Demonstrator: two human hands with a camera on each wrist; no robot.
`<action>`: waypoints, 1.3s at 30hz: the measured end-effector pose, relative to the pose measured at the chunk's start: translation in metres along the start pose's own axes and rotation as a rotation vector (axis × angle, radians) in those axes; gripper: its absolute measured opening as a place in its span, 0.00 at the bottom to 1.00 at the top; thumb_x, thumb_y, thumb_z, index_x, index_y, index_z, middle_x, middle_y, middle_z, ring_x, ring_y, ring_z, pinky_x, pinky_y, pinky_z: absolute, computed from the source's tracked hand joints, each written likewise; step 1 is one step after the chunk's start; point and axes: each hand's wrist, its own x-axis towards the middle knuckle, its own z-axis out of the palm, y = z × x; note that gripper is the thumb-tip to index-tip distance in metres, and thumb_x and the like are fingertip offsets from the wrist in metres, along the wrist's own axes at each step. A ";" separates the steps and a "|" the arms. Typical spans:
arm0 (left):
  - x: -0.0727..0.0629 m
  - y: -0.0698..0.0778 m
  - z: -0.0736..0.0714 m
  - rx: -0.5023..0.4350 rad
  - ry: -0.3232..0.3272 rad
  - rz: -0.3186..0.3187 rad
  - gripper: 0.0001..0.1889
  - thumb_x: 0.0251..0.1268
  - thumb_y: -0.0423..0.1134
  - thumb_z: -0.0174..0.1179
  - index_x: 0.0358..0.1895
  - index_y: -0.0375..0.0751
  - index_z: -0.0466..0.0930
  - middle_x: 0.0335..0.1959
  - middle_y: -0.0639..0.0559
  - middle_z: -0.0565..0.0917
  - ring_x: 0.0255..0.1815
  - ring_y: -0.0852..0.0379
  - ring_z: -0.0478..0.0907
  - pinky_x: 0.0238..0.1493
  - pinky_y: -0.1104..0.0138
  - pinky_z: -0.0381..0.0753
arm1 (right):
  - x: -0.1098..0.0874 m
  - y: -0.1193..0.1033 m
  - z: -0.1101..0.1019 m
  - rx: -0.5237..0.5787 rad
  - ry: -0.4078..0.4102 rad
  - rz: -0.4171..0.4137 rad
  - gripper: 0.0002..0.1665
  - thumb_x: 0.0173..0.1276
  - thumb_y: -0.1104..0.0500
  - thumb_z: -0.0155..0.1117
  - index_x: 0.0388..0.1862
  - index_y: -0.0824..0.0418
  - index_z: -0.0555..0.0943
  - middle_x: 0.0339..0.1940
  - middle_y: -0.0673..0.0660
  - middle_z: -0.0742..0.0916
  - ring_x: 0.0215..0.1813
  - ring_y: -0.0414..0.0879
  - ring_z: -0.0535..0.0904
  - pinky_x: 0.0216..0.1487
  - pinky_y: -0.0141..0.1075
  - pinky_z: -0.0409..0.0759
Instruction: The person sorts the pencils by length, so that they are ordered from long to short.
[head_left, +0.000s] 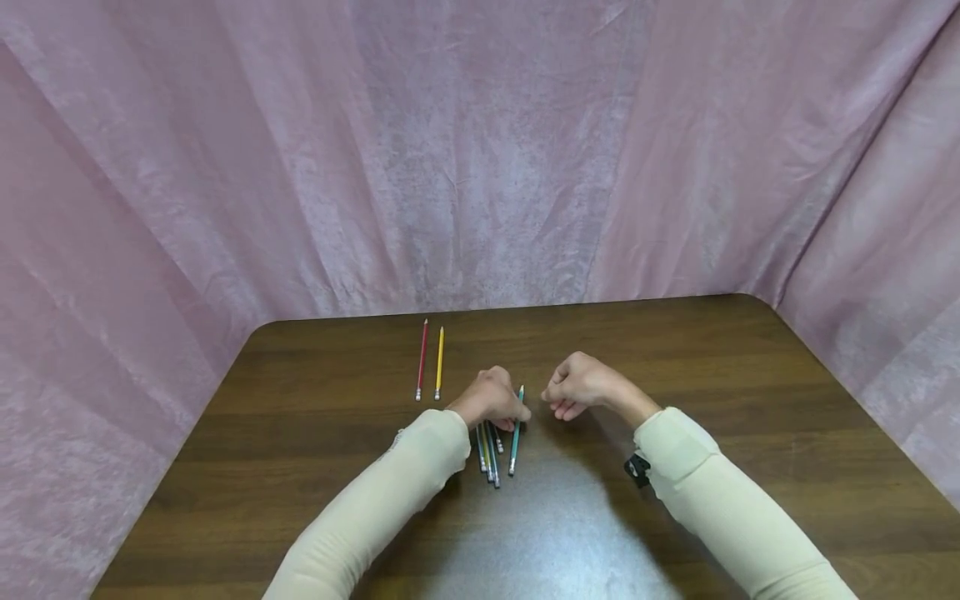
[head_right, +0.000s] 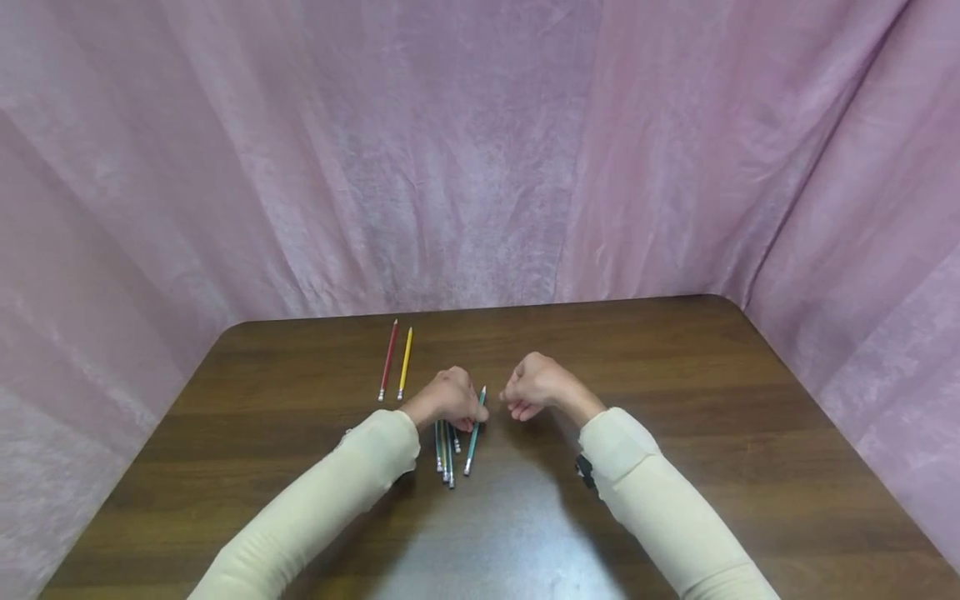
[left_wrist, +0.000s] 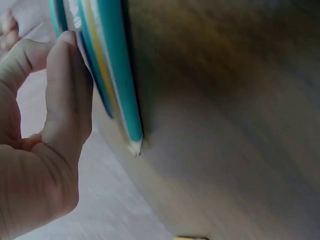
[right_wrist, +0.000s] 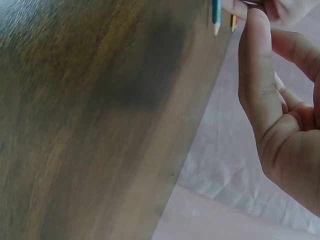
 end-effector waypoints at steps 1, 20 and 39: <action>-0.001 -0.002 -0.003 -0.028 -0.002 0.000 0.09 0.51 0.29 0.72 0.20 0.35 0.81 0.13 0.47 0.82 0.12 0.60 0.79 0.22 0.69 0.85 | 0.001 0.000 0.001 -0.001 -0.006 -0.004 0.06 0.68 0.69 0.62 0.33 0.74 0.81 0.21 0.58 0.84 0.23 0.43 0.83 0.30 0.36 0.88; -0.022 -0.046 -0.039 -0.280 0.000 -0.015 0.03 0.54 0.24 0.61 0.27 0.28 0.84 0.17 0.48 0.82 0.15 0.63 0.79 0.23 0.71 0.85 | 0.017 -0.010 0.048 -0.020 -0.101 -0.040 0.05 0.67 0.70 0.64 0.32 0.74 0.83 0.20 0.59 0.84 0.21 0.43 0.82 0.29 0.37 0.88; -0.026 -0.052 -0.041 -0.357 -0.033 -0.020 0.02 0.56 0.22 0.64 0.31 0.23 0.83 0.18 0.46 0.82 0.16 0.61 0.80 0.24 0.71 0.85 | 0.022 -0.020 0.066 -0.222 -0.031 0.021 0.09 0.62 0.71 0.64 0.21 0.69 0.83 0.16 0.59 0.85 0.15 0.44 0.82 0.22 0.34 0.86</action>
